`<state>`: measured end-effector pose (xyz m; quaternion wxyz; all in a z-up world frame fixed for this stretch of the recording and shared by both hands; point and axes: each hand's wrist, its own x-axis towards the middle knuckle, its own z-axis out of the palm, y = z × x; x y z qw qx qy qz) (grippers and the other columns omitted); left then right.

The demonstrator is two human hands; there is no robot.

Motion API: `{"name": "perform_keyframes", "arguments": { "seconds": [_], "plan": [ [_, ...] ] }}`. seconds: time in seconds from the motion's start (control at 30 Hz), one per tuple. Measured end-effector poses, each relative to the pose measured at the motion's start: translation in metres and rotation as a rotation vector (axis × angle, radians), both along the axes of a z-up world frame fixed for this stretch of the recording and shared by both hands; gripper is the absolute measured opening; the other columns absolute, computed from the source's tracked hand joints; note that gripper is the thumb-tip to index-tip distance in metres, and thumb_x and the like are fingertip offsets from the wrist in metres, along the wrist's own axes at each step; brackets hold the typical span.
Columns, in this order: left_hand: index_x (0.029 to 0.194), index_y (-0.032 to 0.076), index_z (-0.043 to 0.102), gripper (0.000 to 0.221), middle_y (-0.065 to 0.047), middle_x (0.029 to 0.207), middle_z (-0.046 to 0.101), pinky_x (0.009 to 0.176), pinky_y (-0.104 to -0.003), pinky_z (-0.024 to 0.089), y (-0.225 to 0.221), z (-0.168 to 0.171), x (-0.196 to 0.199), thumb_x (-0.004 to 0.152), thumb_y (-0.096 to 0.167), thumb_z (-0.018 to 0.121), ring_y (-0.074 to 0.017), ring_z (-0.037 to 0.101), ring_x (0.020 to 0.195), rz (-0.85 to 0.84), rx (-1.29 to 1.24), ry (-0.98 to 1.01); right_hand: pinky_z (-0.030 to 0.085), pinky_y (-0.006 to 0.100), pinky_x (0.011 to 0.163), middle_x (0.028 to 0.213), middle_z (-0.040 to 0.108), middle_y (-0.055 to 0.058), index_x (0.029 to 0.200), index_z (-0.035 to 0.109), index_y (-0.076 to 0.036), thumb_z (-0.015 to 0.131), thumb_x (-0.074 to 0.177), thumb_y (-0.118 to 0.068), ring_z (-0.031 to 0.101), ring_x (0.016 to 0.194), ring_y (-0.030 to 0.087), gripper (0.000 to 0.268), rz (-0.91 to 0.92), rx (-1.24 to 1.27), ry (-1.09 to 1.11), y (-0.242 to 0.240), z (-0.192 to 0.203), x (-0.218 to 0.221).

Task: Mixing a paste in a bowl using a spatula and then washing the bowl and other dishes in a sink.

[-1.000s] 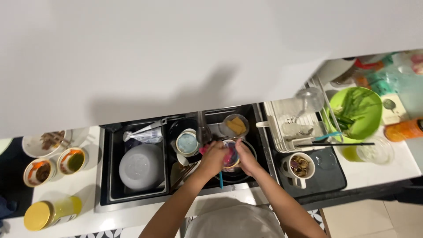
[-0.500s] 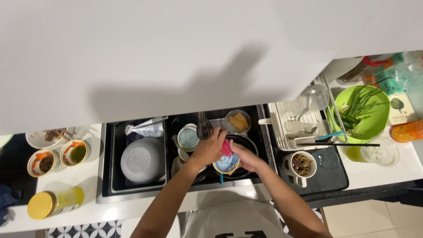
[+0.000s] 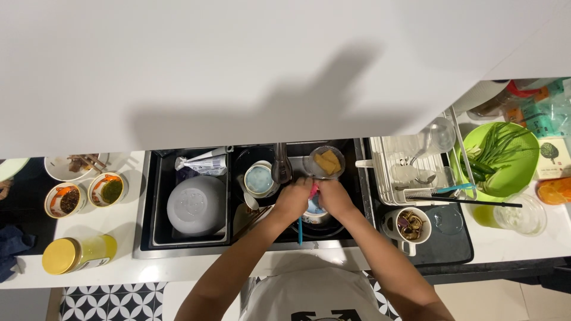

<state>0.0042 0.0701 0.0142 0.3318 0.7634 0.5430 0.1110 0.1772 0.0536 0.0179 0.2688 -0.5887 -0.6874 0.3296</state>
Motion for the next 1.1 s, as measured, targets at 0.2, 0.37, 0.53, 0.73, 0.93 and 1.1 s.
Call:
{"name": "perform_keyframes", "arguments": {
  "seconds": [0.2,0.37,0.53,0.73,0.93,1.1],
  "plan": [
    [0.12,0.004,0.059,0.041,-0.026,0.092,0.068,0.079,-0.051,0.054,-0.003,-0.023,0.02,0.08,-0.001,0.061,-0.0454,0.068,0.092,0.365,0.119,-0.251,0.055,0.047,0.075,0.089,0.07,0.025,0.111,0.065,-0.004,0.057,0.088,0.007,0.071,0.086,0.041,0.027,-0.268,0.036,0.132,-0.001,0.014,-0.022],
    [0.097,0.001,0.059,0.028,-0.022,0.089,0.069,0.08,-0.049,0.054,0.001,0.006,0.008,0.072,-0.002,0.072,-0.0407,0.071,0.091,0.358,-0.063,-0.435,0.057,0.05,0.066,0.086,0.071,0.025,0.113,0.066,-0.006,0.065,0.069,0.006,0.07,0.073,0.044,0.046,-0.236,0.089,0.194,-0.011,-0.001,-0.024],
    [0.108,0.0,0.058,0.038,-0.026,0.105,0.067,0.084,-0.053,0.052,-0.011,-0.009,0.004,0.071,-0.007,0.065,-0.0469,0.065,0.098,0.011,0.148,0.006,0.057,0.049,0.075,0.091,0.072,0.024,0.108,0.069,-0.008,0.069,0.082,0.0,0.071,0.083,0.043,0.028,-0.091,0.073,-0.12,-0.003,-0.019,-0.015],
    [0.123,-0.001,0.053,0.049,-0.025,0.108,0.071,0.093,-0.046,0.054,-0.021,-0.032,0.019,0.076,-0.008,0.061,-0.043,0.069,0.106,0.504,0.127,-0.412,0.054,0.041,0.081,0.103,0.071,0.024,0.118,0.061,-0.002,0.06,0.091,0.006,0.07,0.097,0.038,0.028,-0.507,0.128,0.287,-0.009,-0.031,-0.042],
    [0.138,-0.002,0.048,0.053,-0.024,0.13,0.062,0.103,-0.044,0.048,-0.051,0.052,0.013,0.089,0.0,0.068,-0.0404,0.062,0.122,0.352,0.097,-0.513,0.056,0.034,0.081,0.107,0.073,0.014,0.124,0.064,-0.001,0.064,0.093,0.0,0.069,0.095,0.024,0.031,-0.657,-0.228,0.948,0.011,-0.089,-0.028],
    [0.148,-0.012,0.04,0.068,-0.038,0.146,0.046,0.108,-0.049,0.037,-0.04,0.066,0.013,0.083,-0.004,0.061,-0.0504,0.044,0.134,0.164,0.441,-0.555,0.06,0.033,0.083,0.106,0.074,0.008,0.126,0.065,-0.007,0.059,0.097,-0.011,0.071,0.096,0.02,0.03,-0.332,-0.515,1.272,0.01,-0.097,-0.013]
  ]
}}
